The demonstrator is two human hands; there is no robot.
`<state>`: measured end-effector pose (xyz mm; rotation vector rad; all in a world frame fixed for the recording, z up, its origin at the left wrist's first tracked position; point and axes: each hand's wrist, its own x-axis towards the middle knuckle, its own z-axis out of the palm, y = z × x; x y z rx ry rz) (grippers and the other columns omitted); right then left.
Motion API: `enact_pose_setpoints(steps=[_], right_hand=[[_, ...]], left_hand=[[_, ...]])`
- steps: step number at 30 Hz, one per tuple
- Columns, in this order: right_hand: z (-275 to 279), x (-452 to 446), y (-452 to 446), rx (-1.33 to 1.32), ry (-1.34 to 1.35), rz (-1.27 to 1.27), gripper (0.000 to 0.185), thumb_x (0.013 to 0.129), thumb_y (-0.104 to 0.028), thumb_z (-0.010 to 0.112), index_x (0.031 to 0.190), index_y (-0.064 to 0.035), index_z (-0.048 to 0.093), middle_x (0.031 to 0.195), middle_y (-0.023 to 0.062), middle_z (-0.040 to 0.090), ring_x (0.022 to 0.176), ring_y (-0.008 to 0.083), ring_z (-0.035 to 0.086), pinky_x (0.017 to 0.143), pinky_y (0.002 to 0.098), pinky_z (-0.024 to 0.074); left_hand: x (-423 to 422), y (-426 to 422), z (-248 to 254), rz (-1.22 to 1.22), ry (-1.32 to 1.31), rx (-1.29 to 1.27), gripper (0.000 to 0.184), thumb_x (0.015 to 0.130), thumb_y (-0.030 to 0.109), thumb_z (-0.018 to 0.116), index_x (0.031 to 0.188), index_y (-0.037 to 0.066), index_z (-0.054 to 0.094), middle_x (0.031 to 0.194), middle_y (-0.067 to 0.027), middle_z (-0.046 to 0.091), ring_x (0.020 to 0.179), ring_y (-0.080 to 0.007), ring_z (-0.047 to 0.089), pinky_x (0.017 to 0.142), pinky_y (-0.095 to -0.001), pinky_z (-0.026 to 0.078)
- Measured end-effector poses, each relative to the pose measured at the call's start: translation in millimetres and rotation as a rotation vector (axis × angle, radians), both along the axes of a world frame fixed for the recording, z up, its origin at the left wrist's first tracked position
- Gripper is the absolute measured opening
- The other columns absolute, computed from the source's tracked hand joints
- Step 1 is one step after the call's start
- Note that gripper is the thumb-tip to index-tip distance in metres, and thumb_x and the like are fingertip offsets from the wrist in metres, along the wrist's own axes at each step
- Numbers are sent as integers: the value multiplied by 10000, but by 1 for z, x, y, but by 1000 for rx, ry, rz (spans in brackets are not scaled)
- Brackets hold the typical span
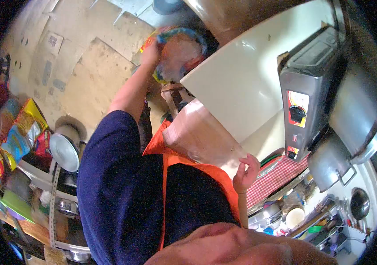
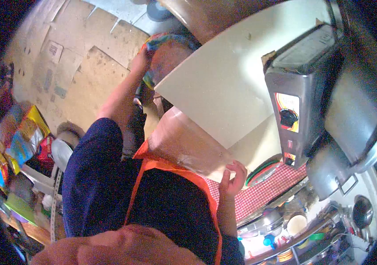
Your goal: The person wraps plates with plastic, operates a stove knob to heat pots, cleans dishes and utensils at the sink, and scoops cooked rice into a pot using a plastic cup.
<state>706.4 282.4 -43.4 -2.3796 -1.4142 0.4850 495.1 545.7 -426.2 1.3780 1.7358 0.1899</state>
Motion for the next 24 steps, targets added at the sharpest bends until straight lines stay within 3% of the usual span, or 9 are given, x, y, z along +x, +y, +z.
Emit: enact_pose_setpoints(steps=[2, 4, 6, 10, 13, 14, 17, 21, 24], right_hand=[[15, -6, -10, -83, -74, -16, 176, 756, -141, 557, 866, -13, 508, 817, 87, 542, 876, 258, 483, 831, 371, 361], [11, -4, -10, 12, 30, -108, 214, 731, -73, 564, 926, -9, 503, 845, 104, 540, 848, 249, 493, 806, 361, 379], [17, 0, -19, 95, 39, -110, 257, 715, -43, 575, 960, -10, 506, 867, 114, 533, 842, 239, 496, 778, 346, 398], [27, 20, -50, 92, -256, 87, 287, 713, -101, 598, 964, 1, 503, 949, 150, 519, 868, 305, 499, 773, 360, 407], [25, 54, -110, 105, -513, -122, 299, 717, -201, 597, 940, -20, 513, 952, 169, 511, 895, 337, 485, 789, 404, 395], [25, 72, -133, 12, -383, -387, 349, 718, -244, 593, 980, -32, 500, 995, 168, 495, 935, 352, 466, 810, 408, 383], [40, 125, -178, 20, -584, -916, 444, 674, -273, 623, 1033, -47, 493, 1020, 190, 488, 944, 357, 479, 828, 411, 377], [14, 230, -222, -236, -336, -1624, 623, 634, -418, 624, 1108, -42, 474, 1100, 192, 478, 1000, 328, 472, 806, 450, 377], [-42, 320, -269, 61, 266, -1189, 598, 760, -520, 481, 1051, 0, 536, 1025, 181, 544, 1001, 237, 489, 826, 363, 373]], left_hand=[[-23, -9, 0, -180, 157, -195, 310, 832, 330, 383, 1018, 116, 506, 899, -168, 589, 837, -331, 566, 730, -415, 436], [-18, 8, 22, -199, 78, -141, 331, 851, 345, 331, 1043, 131, 494, 964, -163, 573, 864, -320, 559, 731, -412, 439], [-2, 22, 51, -490, 263, 83, 365, 864, 361, 286, 1084, 146, 482, 1037, -146, 547, 905, -305, 547, 745, -405, 438], [-17, 24, 81, -182, -134, 0, 357, 799, 340, 489, 1030, 72, 534, 953, -141, 584, 889, -290, 555, 737, -379, 431], [-69, 14, 92, -491, -152, -29, 332, 776, 329, 522, 973, 65, 561, 925, -122, 591, 893, -262, 555, 729, -356, 433], [-94, 6, 87, -599, -74, -38, 304, 776, 318, 520, 961, 82, 568, 934, -102, 588, 895, -245, 554, 727, -349, 438], [-199, -25, 78, -998, 365, -134, 227, 775, 287, 514, 926, 134, 587, 963, -45, 581, 901, -195, 553, 722, -327, 452], [-275, -77, 135, -2028, 935, -75, 155, 774, 246, 505, 879, 203, 612, 1000, 31, 571, 908, -129, 550, 715, -297, 470], [-276, -159, 168, -959, 669, -407, 195, 774, 250, 516, 912, 135, 592, 913, -38, 584, 817, -158, 566, 657, -315, 469]])
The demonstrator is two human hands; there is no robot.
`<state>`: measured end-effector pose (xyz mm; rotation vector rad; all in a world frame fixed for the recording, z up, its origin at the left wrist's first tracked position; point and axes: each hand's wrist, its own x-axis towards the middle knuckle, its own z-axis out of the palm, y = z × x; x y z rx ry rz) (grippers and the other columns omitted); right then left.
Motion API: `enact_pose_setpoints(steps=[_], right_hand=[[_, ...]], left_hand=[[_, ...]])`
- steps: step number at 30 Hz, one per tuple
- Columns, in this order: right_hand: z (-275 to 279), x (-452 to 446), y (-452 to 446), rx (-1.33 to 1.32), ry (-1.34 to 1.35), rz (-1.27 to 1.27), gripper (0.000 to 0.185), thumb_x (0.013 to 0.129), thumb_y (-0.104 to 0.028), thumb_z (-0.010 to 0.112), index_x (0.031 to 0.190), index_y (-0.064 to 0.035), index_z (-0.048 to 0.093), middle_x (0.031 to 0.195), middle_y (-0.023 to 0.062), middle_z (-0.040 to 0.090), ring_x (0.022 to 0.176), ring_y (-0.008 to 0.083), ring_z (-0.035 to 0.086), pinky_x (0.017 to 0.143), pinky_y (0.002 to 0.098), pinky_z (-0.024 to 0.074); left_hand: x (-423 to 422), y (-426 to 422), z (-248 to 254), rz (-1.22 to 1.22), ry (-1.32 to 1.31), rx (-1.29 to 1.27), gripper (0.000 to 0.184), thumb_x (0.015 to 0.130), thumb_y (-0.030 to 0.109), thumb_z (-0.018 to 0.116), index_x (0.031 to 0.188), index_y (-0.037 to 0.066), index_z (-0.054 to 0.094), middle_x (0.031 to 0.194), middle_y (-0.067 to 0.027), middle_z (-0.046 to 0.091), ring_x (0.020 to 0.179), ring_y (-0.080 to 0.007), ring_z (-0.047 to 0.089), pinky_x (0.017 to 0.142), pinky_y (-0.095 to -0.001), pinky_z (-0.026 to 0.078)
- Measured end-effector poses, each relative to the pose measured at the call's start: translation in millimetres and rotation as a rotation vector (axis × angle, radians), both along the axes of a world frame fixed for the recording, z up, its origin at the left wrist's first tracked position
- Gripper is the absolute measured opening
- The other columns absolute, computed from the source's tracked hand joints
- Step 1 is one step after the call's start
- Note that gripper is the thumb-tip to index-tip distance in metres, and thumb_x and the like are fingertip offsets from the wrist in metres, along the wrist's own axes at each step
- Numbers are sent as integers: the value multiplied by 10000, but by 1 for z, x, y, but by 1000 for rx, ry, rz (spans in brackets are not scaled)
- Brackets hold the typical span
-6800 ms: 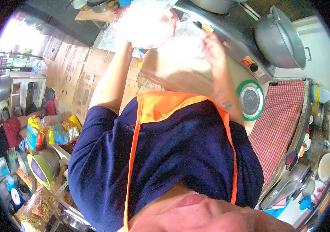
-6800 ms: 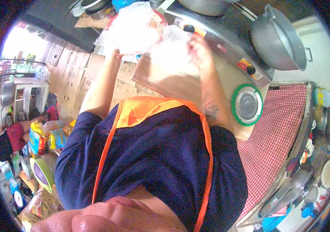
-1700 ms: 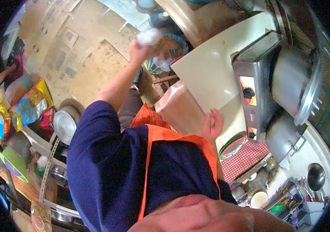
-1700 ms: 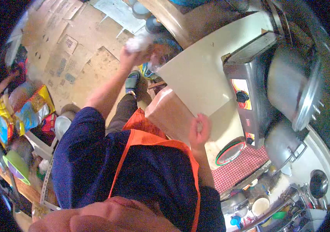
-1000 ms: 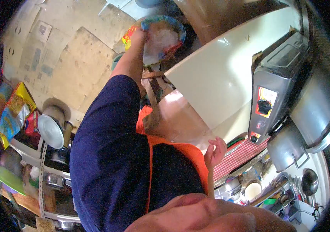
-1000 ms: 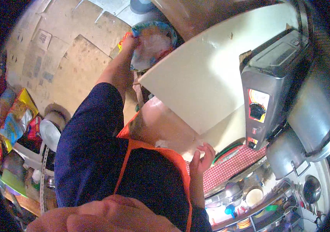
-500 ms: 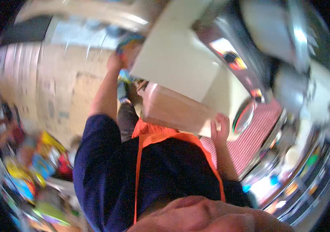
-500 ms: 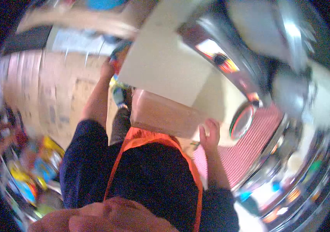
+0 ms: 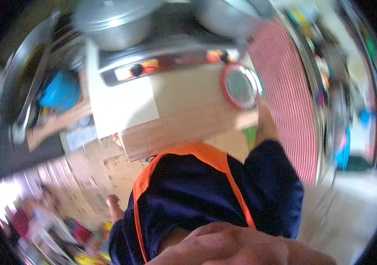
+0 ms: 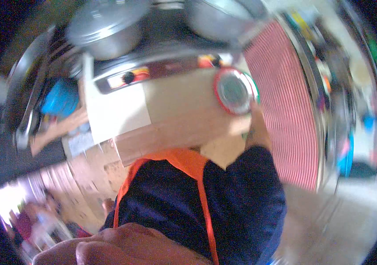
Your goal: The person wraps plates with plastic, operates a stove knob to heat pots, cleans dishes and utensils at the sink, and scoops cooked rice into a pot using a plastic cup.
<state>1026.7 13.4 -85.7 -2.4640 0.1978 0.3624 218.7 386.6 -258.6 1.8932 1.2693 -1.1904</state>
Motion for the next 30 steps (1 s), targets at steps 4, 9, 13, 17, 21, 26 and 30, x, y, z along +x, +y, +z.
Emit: enact_pose_setpoints(steps=[4, 9, 13, 17, 21, 26, 30], right_hand=[[-46, 22, 37, 306, 362, 123, 560, 757, -496, 481, 1020, -4, 534, 992, 172, 542, 968, 233, 490, 805, 358, 377], [-84, 17, 146, 267, 518, 349, 514, 753, -466, 481, 981, -8, 533, 952, 162, 539, 926, 229, 493, 778, 352, 381], [-89, -23, 232, 290, 532, 592, 478, 749, -442, 481, 950, -11, 532, 919, 154, 537, 892, 225, 494, 757, 347, 385], [-87, -85, 299, 340, 550, 722, 442, 746, -418, 481, 918, -14, 531, 887, 145, 535, 858, 222, 496, 735, 342, 388], [-88, -173, 356, 390, 594, 773, 406, 743, -394, 481, 887, -18, 530, 854, 137, 532, 825, 218, 498, 714, 337, 392], [-74, -268, 383, 391, 635, 760, 363, 739, -364, 481, 848, -22, 528, 814, 127, 530, 783, 213, 500, 687, 331, 396], [-56, -322, 396, 358, 660, 745, 329, 735, -340, 481, 817, -25, 527, 781, 118, 527, 749, 210, 502, 666, 326, 400]], left_hand=[[38, -134, 46, 1047, -248, 197, 283, 774, 256, 530, 957, 43, 565, 798, -130, 603, 694, -196, 587, 579, -338, 468], [69, -153, 57, 377, -22, 8, 446, 684, 422, 578, 871, 20, 623, 877, -165, 604, 786, -312, 580, 709, -398, 452], [58, -159, 78, 716, -94, 151, 340, 690, 353, 554, 777, 34, 634, 777, -153, 613, 699, -287, 591, 643, -386, 465], [21, -138, 83, 637, -39, 140, 323, 675, 313, 551, 796, 24, 629, 812, -156, 607, 746, -282, 584, 681, -380, 458], [-46, -87, 102, 638, -51, 137, 360, 654, 316, 566, 870, 33, 624, 904, -165, 596, 854, -306, 559, 757, -372, 440], [-142, -18, 123, 869, -201, 310, 408, 665, 308, 564, 979, 48, 583, 967, -153, 582, 897, -295, 548, 778, -368, 431], [-191, 45, 145, 835, -320, 409, 446, 688, 322, 589, 1056, 75, 539, 985, -163, 573, 928, -305, 533, 806, -366, 414]])
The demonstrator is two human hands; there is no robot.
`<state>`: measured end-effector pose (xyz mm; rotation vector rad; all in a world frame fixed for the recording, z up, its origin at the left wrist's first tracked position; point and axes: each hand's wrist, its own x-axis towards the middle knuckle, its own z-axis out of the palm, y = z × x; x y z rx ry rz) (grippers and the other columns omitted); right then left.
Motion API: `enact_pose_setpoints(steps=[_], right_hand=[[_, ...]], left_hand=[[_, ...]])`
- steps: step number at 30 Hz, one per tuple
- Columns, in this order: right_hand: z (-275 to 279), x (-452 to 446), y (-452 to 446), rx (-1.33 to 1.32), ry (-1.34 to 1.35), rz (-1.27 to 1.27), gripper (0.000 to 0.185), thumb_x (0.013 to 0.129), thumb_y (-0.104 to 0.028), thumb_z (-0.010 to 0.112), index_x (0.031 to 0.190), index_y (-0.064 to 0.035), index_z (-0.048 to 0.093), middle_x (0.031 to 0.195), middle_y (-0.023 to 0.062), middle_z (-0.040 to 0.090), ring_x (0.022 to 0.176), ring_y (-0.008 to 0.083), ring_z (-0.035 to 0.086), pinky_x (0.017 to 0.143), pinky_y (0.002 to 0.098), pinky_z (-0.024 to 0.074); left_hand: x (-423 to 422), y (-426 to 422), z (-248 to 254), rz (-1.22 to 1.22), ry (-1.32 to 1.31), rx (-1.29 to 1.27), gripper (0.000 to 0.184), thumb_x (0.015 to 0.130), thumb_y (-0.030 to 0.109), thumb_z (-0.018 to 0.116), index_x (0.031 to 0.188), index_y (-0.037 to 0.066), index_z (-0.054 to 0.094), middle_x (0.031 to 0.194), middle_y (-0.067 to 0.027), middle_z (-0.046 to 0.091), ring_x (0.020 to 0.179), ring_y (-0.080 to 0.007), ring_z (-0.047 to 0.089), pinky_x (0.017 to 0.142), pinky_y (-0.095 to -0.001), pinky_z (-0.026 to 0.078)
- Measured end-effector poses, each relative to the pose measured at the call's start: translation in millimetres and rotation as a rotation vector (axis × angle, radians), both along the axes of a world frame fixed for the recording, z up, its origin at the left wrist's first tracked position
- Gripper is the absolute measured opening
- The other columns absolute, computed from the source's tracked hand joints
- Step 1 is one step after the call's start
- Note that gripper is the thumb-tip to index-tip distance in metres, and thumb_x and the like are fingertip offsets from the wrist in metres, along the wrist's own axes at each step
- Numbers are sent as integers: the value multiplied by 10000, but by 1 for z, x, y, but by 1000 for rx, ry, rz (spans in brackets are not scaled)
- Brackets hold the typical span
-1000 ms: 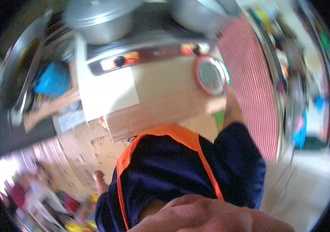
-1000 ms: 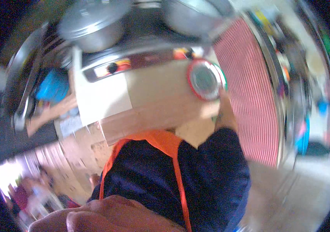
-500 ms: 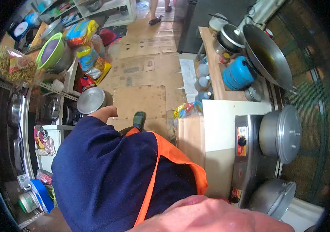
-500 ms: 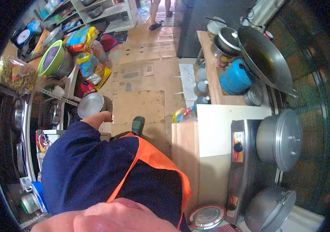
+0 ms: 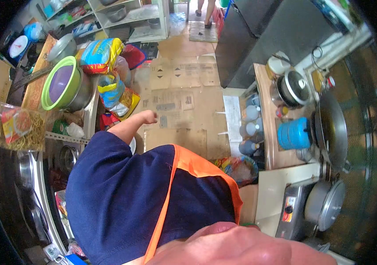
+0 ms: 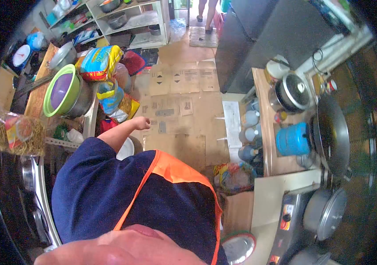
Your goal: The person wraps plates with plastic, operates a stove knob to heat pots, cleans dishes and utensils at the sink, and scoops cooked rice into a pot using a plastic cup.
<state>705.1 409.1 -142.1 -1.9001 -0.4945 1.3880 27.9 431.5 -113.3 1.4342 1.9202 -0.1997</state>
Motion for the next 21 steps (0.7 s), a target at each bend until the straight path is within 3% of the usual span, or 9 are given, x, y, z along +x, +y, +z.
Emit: enact_pose_setpoints(steps=[8, 11, 12, 13, 15, 17, 19, 20, 21], right_hand=[[17, -64, 102, -79, 50, 174, 266, 729, -293, 481, 755, -32, 525, 717, 102, 523, 682, 203, 505, 623, 316, 407], [22, -94, 190, 269, 36, 642, 244, 726, -275, 481, 731, -34, 524, 692, 95, 521, 656, 200, 507, 607, 313, 410], [24, -122, 260, -51, 264, 526, 238, 695, -285, 485, 681, -48, 496, 640, 74, 499, 608, 197, 492, 586, 308, 404], [69, -199, 299, -38, 187, 470, 233, 698, -280, 484, 713, -48, 502, 659, 72, 505, 629, 201, 501, 610, 309, 412], [117, -308, 360, 350, -104, 721, 181, 716, -177, 518, 833, -40, 507, 766, 66, 503, 740, 202, 492, 689, 297, 398], [73, -372, 466, 281, 33, 813, 229, 696, -102, 480, 916, -40, 495, 815, 62, 516, 750, 189, 507, 680, 295, 413], [23, -462, 575, 97, 359, 853, 326, 675, -27, 441, 998, -39, 483, 864, 59, 530, 760, 176, 522, 671, 292, 428], [11, -516, 615, 53, 463, 898, 381, 665, 11, 422, 1039, -39, 477, 888, 57, 537, 766, 170, 530, 666, 291, 436], [39, -593, 622, 166, 371, 892, 418, 653, 7, 404, 1059, -44, 488, 923, 68, 552, 783, 187, 542, 649, 292, 437]], left_hand=[[-69, 114, -27, 107, -219, 64, 450, 695, 317, 586, 1072, 79, 527, 1021, -160, 559, 966, -296, 519, 817, -362, 408], [-117, 128, -32, 83, -185, 48, 444, 693, 318, 584, 1063, 79, 531, 1017, -151, 560, 964, -294, 519, 808, -366, 413], [-136, 127, -47, 160, -163, 100, 430, 689, 310, 578, 1049, 78, 538, 1009, -153, 562, 956, -296, 522, 801, -370, 417], [-161, 119, -63, 238, -132, 146, 416, 686, 301, 573, 1036, 77, 545, 1002, -156, 564, 948, -298, 525, 795, -374, 420], [-196, 98, -62, 515, -103, 94, 388, 667, 291, 543, 979, 61, 567, 988, -168, 565, 924, -299, 534, 790, -369, 424], [-225, 71, -54, 730, -62, 41, 366, 659, 292, 532, 927, 48, 582, 959, -176, 572, 898, -299, 543, 782, -370, 427], [-246, 41, -58, 886, -33, 63, 340, 658, 291, 531, 877, 39, 593, 907, -176, 586, 850, -300, 559, 757, -373, 436], [-254, 28, -60, 970, -16, 87, 328, 657, 290, 534, 853, 34, 597, 877, -173, 593, 823, -300, 567, 741, -373, 442], [-264, 10, -77, 1017, 1, 133, 324, 660, 293, 536, 847, 36, 597, 849, -164, 599, 795, -296, 574, 722, -368, 448]])
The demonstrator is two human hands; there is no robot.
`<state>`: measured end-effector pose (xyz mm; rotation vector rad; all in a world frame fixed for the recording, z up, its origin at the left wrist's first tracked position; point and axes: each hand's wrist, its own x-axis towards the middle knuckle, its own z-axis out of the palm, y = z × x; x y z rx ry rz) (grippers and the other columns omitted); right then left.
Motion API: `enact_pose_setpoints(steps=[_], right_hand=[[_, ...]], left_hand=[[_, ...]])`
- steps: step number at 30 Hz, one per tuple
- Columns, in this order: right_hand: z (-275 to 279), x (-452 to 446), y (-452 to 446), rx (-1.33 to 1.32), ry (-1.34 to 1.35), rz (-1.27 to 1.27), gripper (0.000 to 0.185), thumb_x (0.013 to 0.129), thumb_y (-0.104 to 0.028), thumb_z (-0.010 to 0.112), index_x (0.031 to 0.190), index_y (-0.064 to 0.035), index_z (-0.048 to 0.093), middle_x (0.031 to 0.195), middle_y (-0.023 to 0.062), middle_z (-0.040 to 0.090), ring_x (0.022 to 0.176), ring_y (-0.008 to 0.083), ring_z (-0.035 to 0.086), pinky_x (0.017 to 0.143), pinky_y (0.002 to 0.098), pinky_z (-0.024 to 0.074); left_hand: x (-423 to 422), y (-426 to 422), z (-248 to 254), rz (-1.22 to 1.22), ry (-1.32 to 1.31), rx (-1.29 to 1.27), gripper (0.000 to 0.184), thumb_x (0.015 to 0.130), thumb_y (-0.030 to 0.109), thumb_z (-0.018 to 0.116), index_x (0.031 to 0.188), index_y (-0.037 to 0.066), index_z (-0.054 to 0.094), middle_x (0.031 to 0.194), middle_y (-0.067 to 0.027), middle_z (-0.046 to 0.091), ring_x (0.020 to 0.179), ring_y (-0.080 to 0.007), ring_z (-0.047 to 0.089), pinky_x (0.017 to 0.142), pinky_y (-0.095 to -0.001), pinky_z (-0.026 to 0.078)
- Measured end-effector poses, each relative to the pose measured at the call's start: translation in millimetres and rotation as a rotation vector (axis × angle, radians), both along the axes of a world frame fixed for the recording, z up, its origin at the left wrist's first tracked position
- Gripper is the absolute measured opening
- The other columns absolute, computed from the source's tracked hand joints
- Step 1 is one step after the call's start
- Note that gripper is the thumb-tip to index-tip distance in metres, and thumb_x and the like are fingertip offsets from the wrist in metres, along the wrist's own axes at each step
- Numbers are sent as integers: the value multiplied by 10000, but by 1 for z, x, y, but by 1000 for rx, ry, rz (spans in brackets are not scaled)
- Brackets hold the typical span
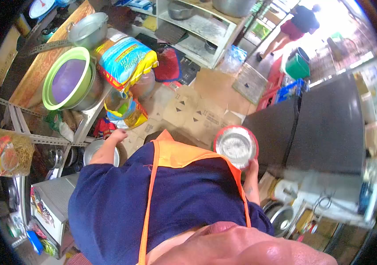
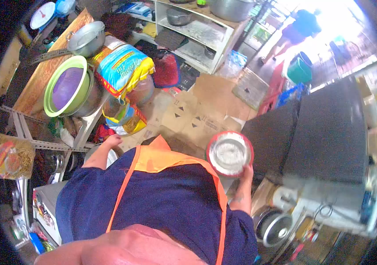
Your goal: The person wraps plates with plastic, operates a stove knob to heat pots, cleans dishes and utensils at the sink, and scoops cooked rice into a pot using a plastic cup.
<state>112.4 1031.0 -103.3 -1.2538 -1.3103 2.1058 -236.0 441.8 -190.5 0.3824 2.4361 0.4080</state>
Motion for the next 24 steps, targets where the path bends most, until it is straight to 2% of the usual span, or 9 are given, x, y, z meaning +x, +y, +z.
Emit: enact_pose_setpoints(steps=[5, 9, 11, 13, 15, 18, 20, 23, 24], right_hand=[[-17, -285, 49, 195, -140, 83, 378, 601, 0, 526, 976, -36, 491, 827, 54, 549, 699, 175, 529, 578, 310, 432], [-9, -456, 36, 11, -44, 172, 312, 612, 0, 539, 915, -49, 481, 817, 63, 540, 691, 191, 542, 525, 317, 440], [3, -529, 30, -52, -24, 249, 306, 622, 0, 534, 919, -56, 484, 823, 62, 535, 694, 189, 541, 539, 316, 442], [39, -582, 13, -98, 64, 391, 310, 636, -3, 527, 938, -63, 491, 846, 59, 532, 741, 180, 536, 621, 324, 446], [47, -640, 9, -188, 228, 514, 381, 621, -8, 544, 997, -32, 487, 925, 68, 549, 874, 209, 520, 748, 343, 426], [88, -721, -15, -241, 292, 645, 466, 648, -32, 574, 1095, -34, 444, 999, 74, 531, 913, 211, 514, 767, 330, 425], [102, -774, -25, -274, 324, 714, 496, 658, -43, 591, 1126, -34, 425, 1024, 75, 524, 923, 207, 512, 772, 325, 423], [117, -864, -17, -198, 424, 931, 517, 692, -99, 624, 1151, -23, 397, 1051, 88, 512, 921, 200, 509, 771, 321, 419], [124, -893, -13, 49, 256, 996, 511, 714, -133, 619, 1158, -29, 389, 1038, 89, 521, 910, 194, 510, 760, 324, 420]], left_hand=[[-29, 3, -10, 533, -249, 14, 295, 686, 290, 550, 861, 60, 607, 760, -127, 610, 687, -222, 594, 625, -331, 472], [-92, 50, -40, 543, -425, -75, 296, 728, 311, 539, 905, 81, 596, 692, -64, 580, 560, -163, 551, 489, -317, 457], [-151, 91, -44, 555, -331, 156, 302, 758, 325, 520, 930, 82, 570, 723, -51, 566, 591, -149, 540, 502, -300, 443], [-224, 141, -30, 651, -372, 706, 309, 788, 339, 501, 954, 82, 544, 754, -39, 552, 622, -136, 529, 515, -282, 429], [-300, 205, 31, 784, -571, 1077, 324, 819, 347, 483, 1013, 88, 508, 808, -26, 544, 663, -127, 522, 544, -263, 419], [-392, 274, 135, 859, -808, 1293, 353, 829, 328, 485, 1082, 82, 457, 970, -42, 556, 801, -160, 552, 658, -311, 459], [-453, 293, 120, 786, -879, 1454, 345, 819, 261, 506, 1090, 53, 464, 1029, -68, 561, 886, -194, 560, 751, -348, 471], [-521, 315, 130, 1030, -531, 1648, 277, 810, 122, 481, 1076, 43, 482, 1011, -102, 565, 897, -219, 562, 769, -366, 474], [-547, 308, 89, 1104, -559, 1680, 278, 809, 114, 472, 1076, 38, 482, 1006, -109, 565, 912, -236, 556, 761, -358, 473]])
